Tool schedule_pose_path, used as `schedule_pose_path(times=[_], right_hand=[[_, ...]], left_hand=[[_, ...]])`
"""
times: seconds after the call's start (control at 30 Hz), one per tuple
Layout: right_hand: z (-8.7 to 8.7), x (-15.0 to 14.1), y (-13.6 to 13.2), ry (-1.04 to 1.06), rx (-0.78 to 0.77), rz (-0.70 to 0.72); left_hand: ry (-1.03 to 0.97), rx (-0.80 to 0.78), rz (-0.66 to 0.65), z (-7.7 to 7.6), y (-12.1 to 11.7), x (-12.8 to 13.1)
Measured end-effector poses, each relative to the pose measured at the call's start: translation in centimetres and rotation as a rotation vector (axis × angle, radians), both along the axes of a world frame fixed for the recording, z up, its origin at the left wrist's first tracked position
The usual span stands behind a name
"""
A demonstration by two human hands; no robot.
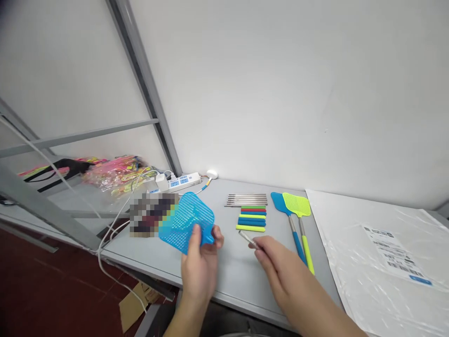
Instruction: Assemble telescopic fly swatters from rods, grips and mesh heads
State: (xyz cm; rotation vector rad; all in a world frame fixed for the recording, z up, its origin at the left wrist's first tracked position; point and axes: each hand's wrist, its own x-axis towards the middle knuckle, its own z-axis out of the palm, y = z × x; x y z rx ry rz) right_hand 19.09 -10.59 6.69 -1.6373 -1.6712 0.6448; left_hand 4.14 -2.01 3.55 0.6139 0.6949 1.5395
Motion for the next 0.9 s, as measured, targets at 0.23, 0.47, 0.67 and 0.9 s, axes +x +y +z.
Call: schedule_pose_path(times=[0.23, 0.47, 0.67, 0.9], right_hand=[[-2.4, -2.0, -0.1, -0.387, 0.186, 0.070], [-2.3, -2.3, -0.3, -0.482, 0.332, 0.038], [-2.1, -2.1, -0.8, -0.605, 0.436, 0.008], [-1.8, -2.3, -0.8, -0.730, 0.490, -0.007]], left_hand=[[0.067, 0.021, -0.052, 0.4, -0.5, -1.1], [0.096, 0.017, -0.117, -0.2, -2.6, -0.2], [0.054, -0.016, -0.116, -0.4, -2.6, 0.3], [-0.048, -0.097, -0.279, -0.2, -3.4, 0.8]])
